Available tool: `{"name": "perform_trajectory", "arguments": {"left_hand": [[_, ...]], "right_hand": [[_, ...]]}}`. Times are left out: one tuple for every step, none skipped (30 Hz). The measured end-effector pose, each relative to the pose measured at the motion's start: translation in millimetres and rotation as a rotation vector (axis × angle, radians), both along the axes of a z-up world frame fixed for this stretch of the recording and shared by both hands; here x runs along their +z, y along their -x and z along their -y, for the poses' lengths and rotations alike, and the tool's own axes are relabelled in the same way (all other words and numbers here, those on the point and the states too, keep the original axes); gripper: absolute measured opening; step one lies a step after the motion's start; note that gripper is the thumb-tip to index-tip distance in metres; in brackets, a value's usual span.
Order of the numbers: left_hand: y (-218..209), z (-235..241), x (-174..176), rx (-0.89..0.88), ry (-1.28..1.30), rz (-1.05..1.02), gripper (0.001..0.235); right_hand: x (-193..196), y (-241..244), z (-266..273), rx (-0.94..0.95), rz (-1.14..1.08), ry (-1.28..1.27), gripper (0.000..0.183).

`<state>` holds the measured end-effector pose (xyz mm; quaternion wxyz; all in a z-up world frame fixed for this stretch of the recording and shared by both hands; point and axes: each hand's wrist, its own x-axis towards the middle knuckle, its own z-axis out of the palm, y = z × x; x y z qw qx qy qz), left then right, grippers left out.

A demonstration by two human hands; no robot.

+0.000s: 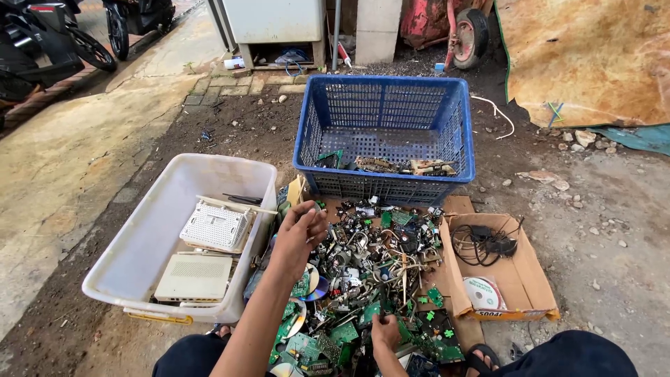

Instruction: The person sorts through a pile of electronic waste, picking up various items such as circuit boards, routers, and hard drives. They inspect each item briefly and place them into either a white bin or a blue crate.

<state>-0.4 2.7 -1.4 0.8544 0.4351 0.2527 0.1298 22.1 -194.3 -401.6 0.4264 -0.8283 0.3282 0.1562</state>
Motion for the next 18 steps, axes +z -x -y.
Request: {"name": "perform_trajectory", "arguments": {"left_hand": [[-1, 0, 1, 0.001, 0.001, 0.002, 0.019], [-2, 0, 2, -0.004, -0.007, 0.002, 0.019], [0, 1, 1, -0.009, -0.01, -0.002, 0.018], [2, 3, 3, -0.007, -0.006, -0.006, 0.018], [2, 2, 6, -0.011, -0.011, -0.014, 0.02], [3, 2, 10, -0.014, -0.017, -0.021, 0.021], [1, 1, 8, -0.015, -0.017, -0.021, 0.021], [0, 0, 7, -0.01, -0.008, 0.006, 0.019], [-1, 0, 4, -0.006, 0.005, 0.027, 0.017], [1, 2, 4, -0.007, 0.008, 0.021, 0.017], [1, 3, 5, -0.01, -0.007, 0.003, 0.018], [2, 4, 6, -0.013, -0.023, -0.016, 0.02], [1, 4, 3, -0.014, -0.021, -0.021, 0.02], [0, 3, -1, -0.022, -0.05, -0.035, 0.018], [-3, 4, -4, -0.035, -0.078, -0.04, 0.016], [-7, 3, -11, -0.04, -0.075, -0.037, 0.016], [-11, 2, -18, -0.035, -0.116, -0.03, 0.023], [-15, 1, -24, -0.029, -0.157, -0.024, 0.03]], "right_hand": [[-4, -7, -1, 0.001, 0.002, 0.001, 0.025], [-8, -14, -2, -0.02, 0.004, -0.041, 0.024], [-13, -16, 0, -0.041, 0.001, -0.079, 0.023], [1, -14, 5, -0.039, -0.003, -0.074, 0.023], [17, -13, 5, 0.002, 0.015, -0.066, 0.022], [32, -13, 6, 0.043, 0.033, -0.058, 0.022], [48, -15, 10, 0.042, 0.033, -0.059, 0.022], [65, -17, 14, 0.122, 0.065, -0.071, 0.022], [80, -15, 21, 0.202, 0.09, -0.08, 0.022], [93, -19, 28, 0.201, 0.084, -0.078, 0.022], [107, -27, 34, 0.338, 0.035, -0.047, 0.02], [121, -34, 40, 0.474, -0.015, -0.017, 0.019], [129, -40, 46, 0.474, -0.021, -0.016, 0.019], [138, -47, 51, 0.577, 0.005, 0.054, 0.023], [148, -57, 58, 0.675, 0.039, 0.128, 0.026], [159, -65, 64, 0.67, 0.04, 0.132, 0.026], [170, -73, 70, 0.728, 0.116, 0.086, 0.027], [181, -82, 76, 0.787, 0.191, 0.04, 0.034]]}}
